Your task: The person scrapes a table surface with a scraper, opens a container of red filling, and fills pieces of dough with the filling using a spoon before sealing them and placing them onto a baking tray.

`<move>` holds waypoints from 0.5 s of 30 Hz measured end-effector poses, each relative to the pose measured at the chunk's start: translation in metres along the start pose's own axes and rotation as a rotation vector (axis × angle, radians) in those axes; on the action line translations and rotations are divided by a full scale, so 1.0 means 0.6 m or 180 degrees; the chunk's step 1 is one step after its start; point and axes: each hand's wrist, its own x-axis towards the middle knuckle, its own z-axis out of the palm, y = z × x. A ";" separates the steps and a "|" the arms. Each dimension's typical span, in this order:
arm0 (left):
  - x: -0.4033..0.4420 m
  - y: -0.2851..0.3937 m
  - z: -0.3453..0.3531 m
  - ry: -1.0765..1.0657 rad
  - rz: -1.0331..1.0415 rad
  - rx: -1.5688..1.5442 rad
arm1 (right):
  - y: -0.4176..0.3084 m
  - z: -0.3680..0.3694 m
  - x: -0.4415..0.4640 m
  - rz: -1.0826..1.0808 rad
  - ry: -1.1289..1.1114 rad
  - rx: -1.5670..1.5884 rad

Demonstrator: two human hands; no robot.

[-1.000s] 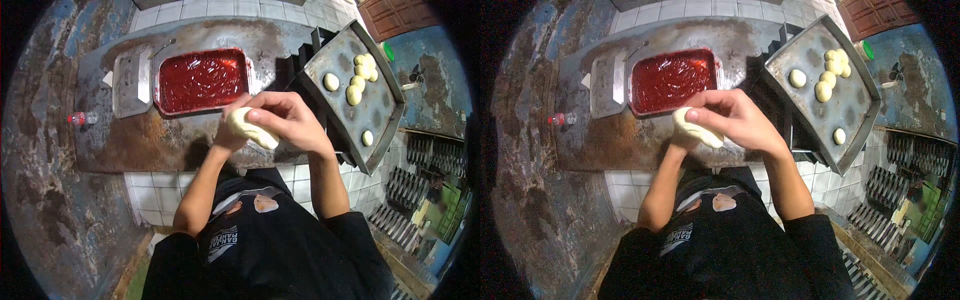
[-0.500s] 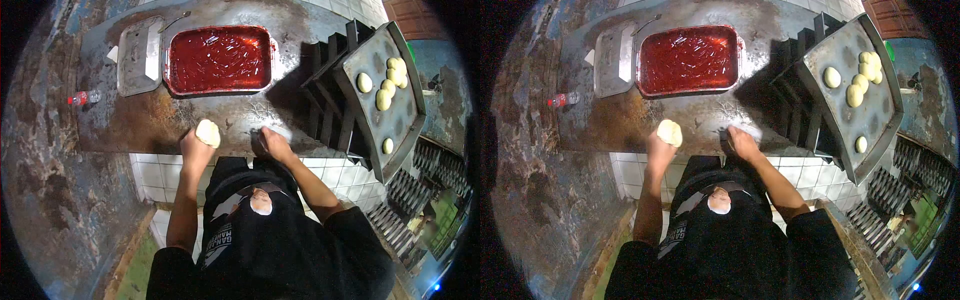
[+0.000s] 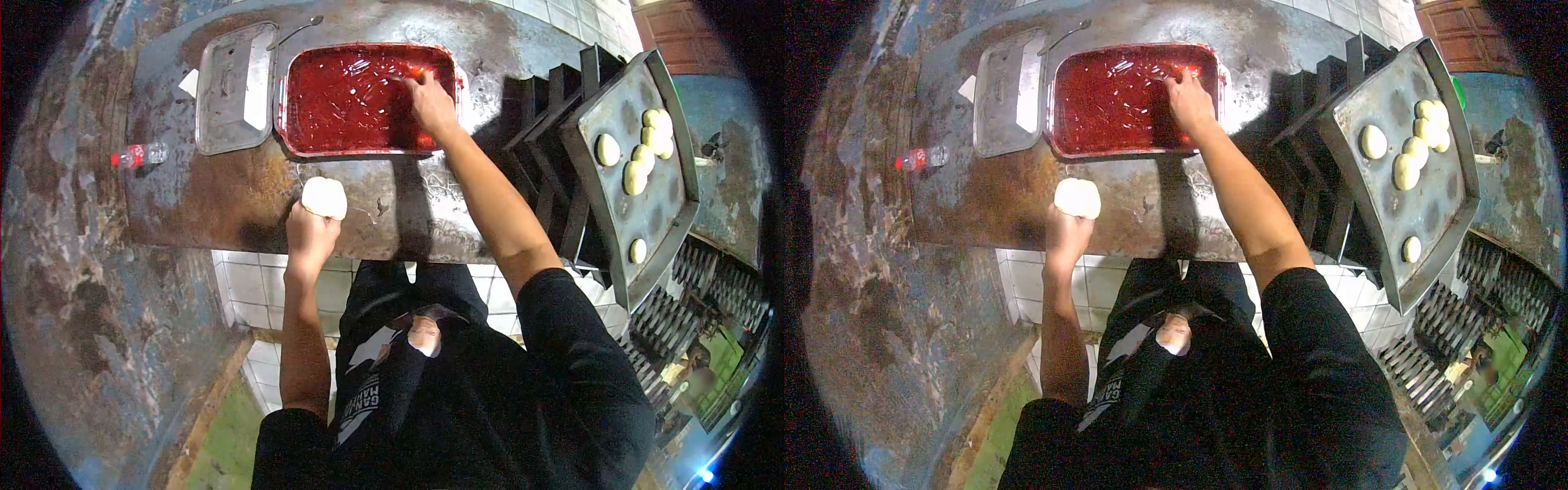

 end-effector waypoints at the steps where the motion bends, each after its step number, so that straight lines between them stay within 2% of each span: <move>1: 0.003 0.002 -0.004 0.0010 0.0002 -0.0007 | 0.000 0.004 -0.008 -0.0061 -0.0066 0.0008; 3: 0.010 0.009 -0.015 -0.0094 -0.0055 0.0161 | 0.000 0.005 -0.030 -0.0028 -0.0199 0.0098; 6: 0.022 0.031 -0.027 0.0110 -0.0144 0.0430 | -0.009 -0.026 -0.065 0.0099 -0.0351 0.0347; 8: 0.039 0.027 -0.020 0.0070 -0.0282 0.0519 | 0.005 -0.044 -0.076 0.0287 -0.1322 0.1957; 9: 0.051 0.024 -0.013 0.0020 -0.0414 0.0609 | -0.009 -0.090 -0.092 0.0339 -0.1634 0.2758; 10: 0.061 0.018 -0.002 0.0032 -0.0405 0.0606 | -0.021 -0.116 -0.110 0.0329 -0.1623 0.2752; 12: 0.078 0.011 0.020 0.0182 -0.0053 -0.0159 | -0.044 -0.152 -0.145 0.0217 -0.1546 0.3654; 14: 0.095 0.038 0.031 0.0108 0.0014 -0.0759 | -0.073 -0.194 -0.178 0.0144 -0.1383 0.3624; 15: 0.100 0.060 0.031 0.0041 0.0005 -0.0940 | -0.087 -0.213 -0.194 -0.0328 -0.0936 0.3075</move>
